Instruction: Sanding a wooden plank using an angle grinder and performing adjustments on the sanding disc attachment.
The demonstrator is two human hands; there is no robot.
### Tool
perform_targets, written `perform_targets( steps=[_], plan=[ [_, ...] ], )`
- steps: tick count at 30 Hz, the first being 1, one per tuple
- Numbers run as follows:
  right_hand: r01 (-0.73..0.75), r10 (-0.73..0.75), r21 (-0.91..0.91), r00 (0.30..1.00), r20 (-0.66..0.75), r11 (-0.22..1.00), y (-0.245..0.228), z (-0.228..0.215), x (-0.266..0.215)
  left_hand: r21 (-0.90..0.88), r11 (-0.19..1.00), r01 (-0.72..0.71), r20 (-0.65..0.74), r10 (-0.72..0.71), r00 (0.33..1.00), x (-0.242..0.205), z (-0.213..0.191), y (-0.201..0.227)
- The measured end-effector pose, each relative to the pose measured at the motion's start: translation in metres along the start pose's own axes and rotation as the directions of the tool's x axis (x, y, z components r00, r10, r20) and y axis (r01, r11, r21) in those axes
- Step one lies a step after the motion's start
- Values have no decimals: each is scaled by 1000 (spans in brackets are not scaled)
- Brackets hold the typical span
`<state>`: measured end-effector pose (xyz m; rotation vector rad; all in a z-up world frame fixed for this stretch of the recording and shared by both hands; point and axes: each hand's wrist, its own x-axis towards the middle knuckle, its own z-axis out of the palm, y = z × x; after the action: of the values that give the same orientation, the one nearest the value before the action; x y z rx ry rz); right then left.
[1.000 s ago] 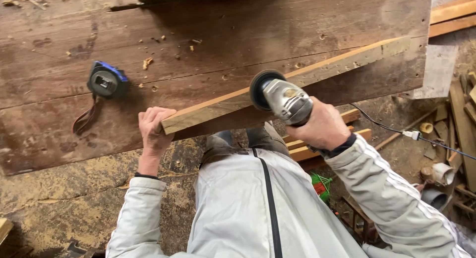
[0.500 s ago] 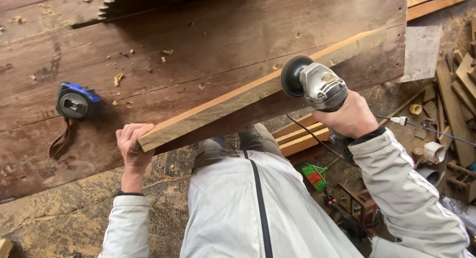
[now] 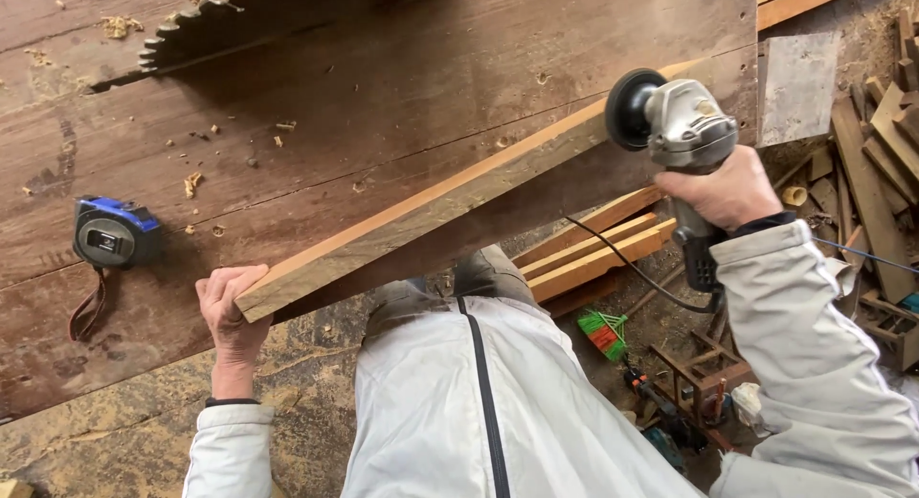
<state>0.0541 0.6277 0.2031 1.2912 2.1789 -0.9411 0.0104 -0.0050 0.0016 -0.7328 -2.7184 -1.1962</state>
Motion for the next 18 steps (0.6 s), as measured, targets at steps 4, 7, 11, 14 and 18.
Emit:
perform_targets(
  steps=[4, 7, 11, 14, 18],
  plan=[
    [-42, 42, -19, 999, -11, 999, -1, -19, 12, 4, 1000, 6, 9, -6, 1000, 3, -3, 6],
    [-132, 132, -43, 991, -1, 990, -5, -32, 20, -15, 1000, 9, 6, -8, 1000, 4, -2, 6],
    [-101, 98, -102, 994, -39, 990, 4, -45, 38, -3, 1000, 28, 10, -28, 1000, 2, -1, 5],
    [-92, 85, -100, 993, -76, 991, 22, -53, 56, 12, 1000, 21, 15, -22, 1000, 1, 0, 3],
    [-46, 32, -101, 989, -142, 994, 48, -59, 77, 29, 999, 32, 5, -32, 999, 3, -1, 7]
  ],
)
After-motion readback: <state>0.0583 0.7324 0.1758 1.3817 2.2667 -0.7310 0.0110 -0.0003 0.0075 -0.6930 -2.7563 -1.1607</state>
